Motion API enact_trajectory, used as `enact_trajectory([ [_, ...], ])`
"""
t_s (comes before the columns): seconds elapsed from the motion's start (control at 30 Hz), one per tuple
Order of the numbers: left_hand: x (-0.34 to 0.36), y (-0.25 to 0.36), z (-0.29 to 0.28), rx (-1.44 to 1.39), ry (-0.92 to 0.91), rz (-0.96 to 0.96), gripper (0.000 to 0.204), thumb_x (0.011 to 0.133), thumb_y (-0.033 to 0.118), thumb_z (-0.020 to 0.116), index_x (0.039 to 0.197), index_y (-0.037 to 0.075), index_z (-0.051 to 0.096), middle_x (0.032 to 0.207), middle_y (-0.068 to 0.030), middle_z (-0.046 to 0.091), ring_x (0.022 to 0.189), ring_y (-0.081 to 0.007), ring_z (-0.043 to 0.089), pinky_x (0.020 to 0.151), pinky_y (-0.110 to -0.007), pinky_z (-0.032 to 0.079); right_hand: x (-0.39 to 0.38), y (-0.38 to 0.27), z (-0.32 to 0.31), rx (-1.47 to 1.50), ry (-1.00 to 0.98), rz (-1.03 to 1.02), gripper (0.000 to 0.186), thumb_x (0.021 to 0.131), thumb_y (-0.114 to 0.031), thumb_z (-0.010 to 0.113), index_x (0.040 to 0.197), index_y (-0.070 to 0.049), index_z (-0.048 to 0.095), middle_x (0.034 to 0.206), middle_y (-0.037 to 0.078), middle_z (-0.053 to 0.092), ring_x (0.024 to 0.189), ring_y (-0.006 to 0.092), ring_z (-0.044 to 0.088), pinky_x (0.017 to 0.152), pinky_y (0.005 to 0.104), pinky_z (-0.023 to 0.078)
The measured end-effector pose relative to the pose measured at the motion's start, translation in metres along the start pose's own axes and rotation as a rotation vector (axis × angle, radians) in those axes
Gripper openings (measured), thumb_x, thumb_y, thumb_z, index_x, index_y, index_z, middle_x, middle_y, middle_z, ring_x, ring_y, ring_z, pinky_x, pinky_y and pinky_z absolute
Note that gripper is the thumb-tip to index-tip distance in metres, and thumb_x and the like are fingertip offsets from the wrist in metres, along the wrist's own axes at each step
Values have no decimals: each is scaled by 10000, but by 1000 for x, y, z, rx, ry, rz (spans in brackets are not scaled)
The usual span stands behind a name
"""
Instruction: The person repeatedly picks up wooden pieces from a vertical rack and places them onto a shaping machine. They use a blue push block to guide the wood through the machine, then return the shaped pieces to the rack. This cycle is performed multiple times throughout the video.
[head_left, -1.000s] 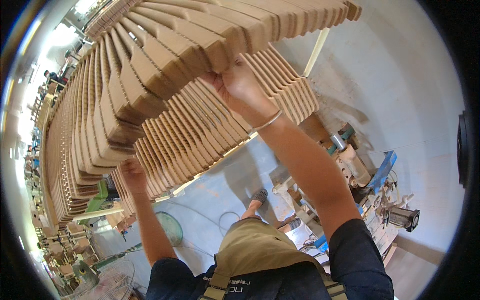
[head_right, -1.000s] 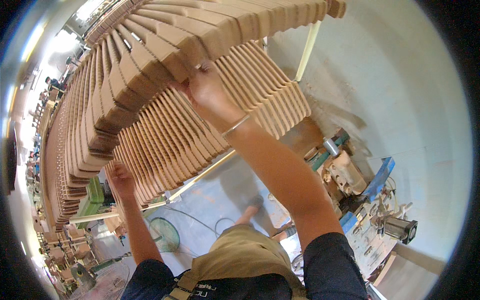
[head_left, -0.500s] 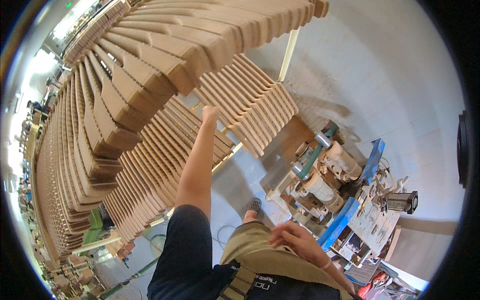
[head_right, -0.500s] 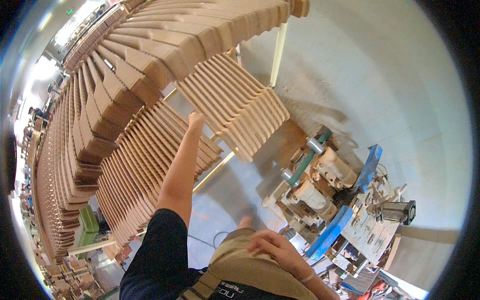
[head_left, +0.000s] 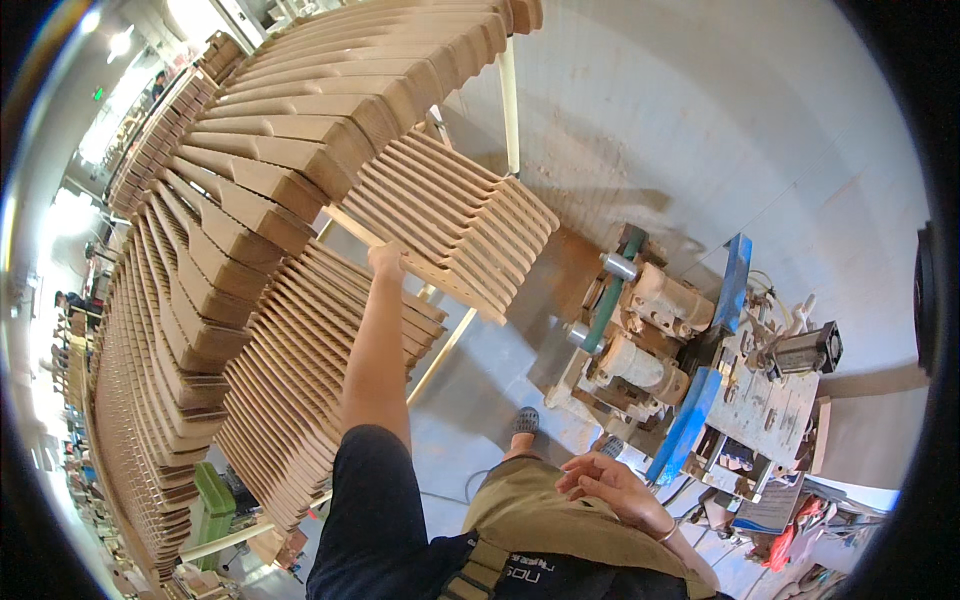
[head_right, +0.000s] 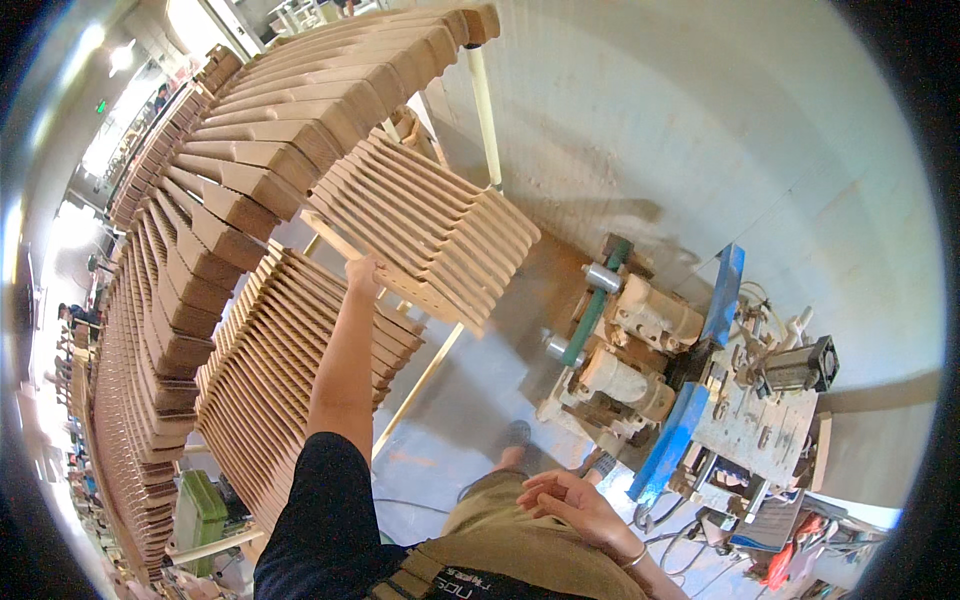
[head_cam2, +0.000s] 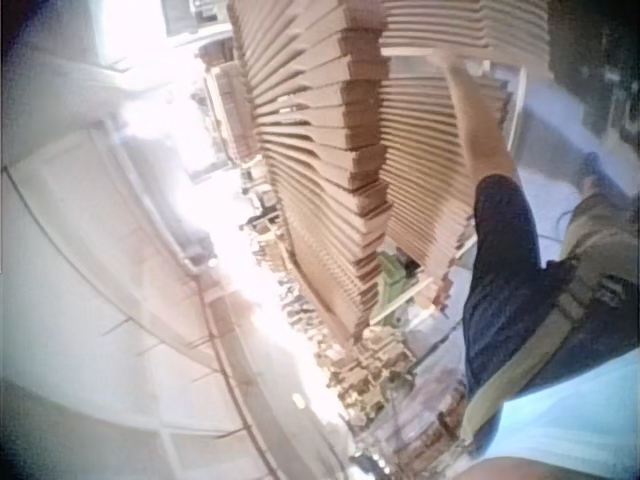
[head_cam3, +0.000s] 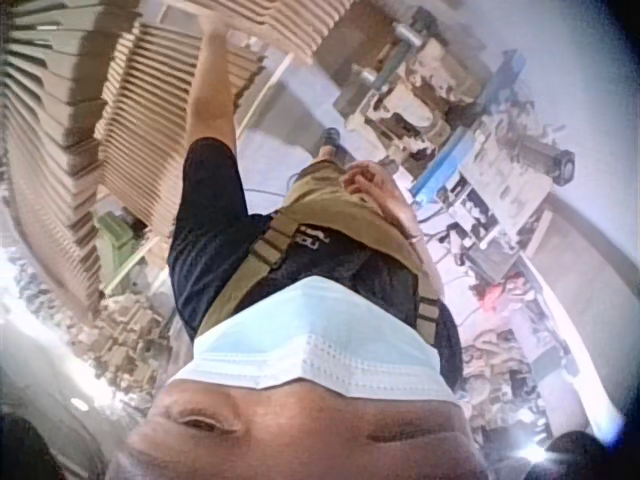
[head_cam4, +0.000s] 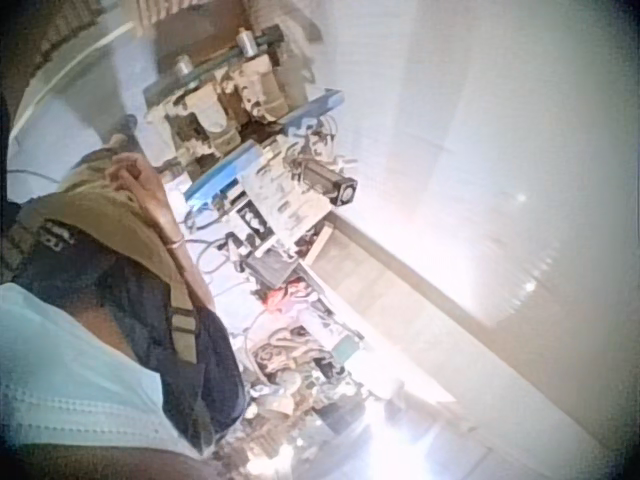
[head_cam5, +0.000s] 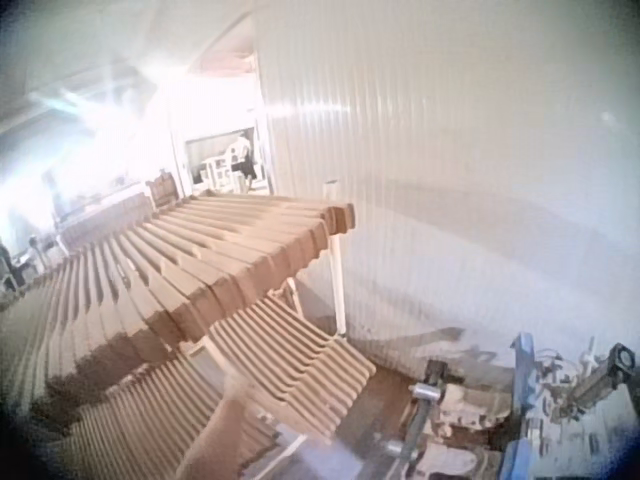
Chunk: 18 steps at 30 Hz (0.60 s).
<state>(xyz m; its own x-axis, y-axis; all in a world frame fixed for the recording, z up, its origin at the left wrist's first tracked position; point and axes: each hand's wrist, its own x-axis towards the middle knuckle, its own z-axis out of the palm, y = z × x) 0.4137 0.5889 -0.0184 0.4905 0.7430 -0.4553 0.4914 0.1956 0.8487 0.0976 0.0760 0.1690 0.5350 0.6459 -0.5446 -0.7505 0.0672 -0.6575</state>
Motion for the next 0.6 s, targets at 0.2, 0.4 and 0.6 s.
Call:
enact_trajectory([
  [0.2,-113,9,-49,111,-55,258,158,901,63,640,1026,-31,620,804,-95,641,687,-208,635,576,-394,514,-6,8,-12,-290,40,-54,290,1083,-174,619,1335,-29,609,1159,99,745,1095,165,699,973,321,563],
  [0.4,-280,-51,-136,300,-86,517,172,930,78,651,1085,10,620,816,-61,643,698,-163,633,621,-353,520,-21,-2,-13,-793,168,-488,246,1025,-151,678,1230,-16,669,1078,135,758,1033,252,739,911,355,589],
  [0.6,-466,-109,-238,445,-377,300,288,931,111,695,1205,30,661,904,-66,691,816,-159,651,723,-345,529,-21,-1,-14,-1332,-164,-1120,464,917,-161,742,1350,-49,619,1288,170,663,1255,339,632,1061,436,522],
])
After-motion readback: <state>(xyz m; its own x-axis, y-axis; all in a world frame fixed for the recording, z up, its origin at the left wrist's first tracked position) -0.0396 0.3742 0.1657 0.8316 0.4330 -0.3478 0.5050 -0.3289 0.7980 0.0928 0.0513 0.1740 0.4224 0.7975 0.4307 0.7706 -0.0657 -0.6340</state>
